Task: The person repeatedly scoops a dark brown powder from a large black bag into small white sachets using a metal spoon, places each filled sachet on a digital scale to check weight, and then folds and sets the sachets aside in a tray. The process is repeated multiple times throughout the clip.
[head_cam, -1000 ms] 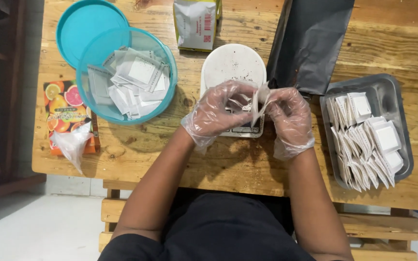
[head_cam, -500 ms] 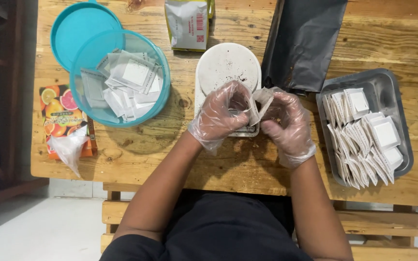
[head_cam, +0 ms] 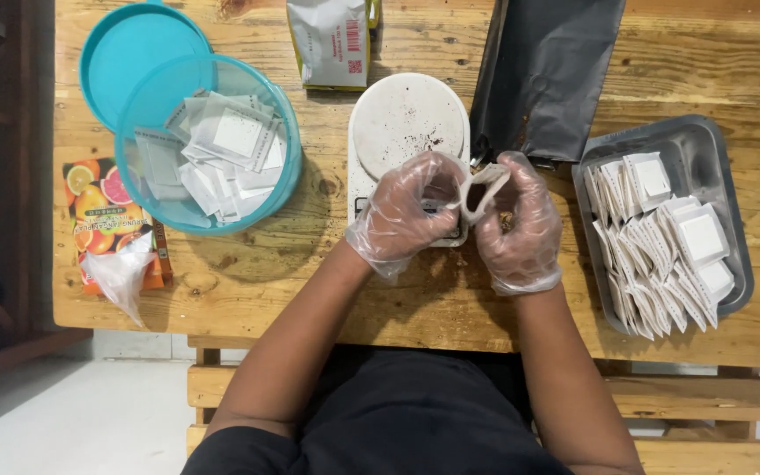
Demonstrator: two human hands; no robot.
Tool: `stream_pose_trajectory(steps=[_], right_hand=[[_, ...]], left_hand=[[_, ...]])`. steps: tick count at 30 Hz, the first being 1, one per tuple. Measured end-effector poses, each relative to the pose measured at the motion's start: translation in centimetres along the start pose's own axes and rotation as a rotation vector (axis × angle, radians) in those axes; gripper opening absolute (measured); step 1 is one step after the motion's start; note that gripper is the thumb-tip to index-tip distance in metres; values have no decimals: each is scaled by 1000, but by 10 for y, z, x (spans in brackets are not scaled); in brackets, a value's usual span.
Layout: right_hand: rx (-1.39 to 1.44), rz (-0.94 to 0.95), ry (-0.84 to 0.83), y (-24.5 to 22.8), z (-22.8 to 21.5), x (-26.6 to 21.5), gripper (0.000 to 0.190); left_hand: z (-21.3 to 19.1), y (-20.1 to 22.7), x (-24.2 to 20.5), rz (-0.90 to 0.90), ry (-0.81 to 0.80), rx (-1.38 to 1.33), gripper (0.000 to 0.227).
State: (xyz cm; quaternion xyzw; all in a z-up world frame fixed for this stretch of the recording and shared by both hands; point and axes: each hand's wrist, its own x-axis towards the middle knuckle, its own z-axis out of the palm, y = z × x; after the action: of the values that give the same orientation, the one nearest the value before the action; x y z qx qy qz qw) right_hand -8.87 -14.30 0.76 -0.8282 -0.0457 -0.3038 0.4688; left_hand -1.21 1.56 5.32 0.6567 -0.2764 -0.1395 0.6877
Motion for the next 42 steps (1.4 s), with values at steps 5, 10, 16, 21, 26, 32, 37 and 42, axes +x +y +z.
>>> stream_pose_trajectory(steps=[5,10,16,21,26,32,37,42], right_hand=[[-23,-34,29,0,-3,1,42],[49,-36,-32,-5,-7,4,41],[-4,219,61,17,-10,-28,36],[-383,426,-38,38,-16,-25,15],[-758,759,-217,44,12,0,44],[-869,847,-216,40,24,23,53],[-911,775,-94,49,28,9,31],[-898,783,-49,73,30,-6,23]], left_hand=[[-12,-9,4,54,21,96,31],[-11,-28,3,133,21,181,30],[-14,-36,-6,197,73,216,28],[-24,-41,-11,117,116,318,30],[-19,-38,-19,98,166,290,28],[-29,-25,-19,40,103,274,27],[-29,-35,-20,26,97,273,26],[-27,-39,-18,-60,90,340,30]])
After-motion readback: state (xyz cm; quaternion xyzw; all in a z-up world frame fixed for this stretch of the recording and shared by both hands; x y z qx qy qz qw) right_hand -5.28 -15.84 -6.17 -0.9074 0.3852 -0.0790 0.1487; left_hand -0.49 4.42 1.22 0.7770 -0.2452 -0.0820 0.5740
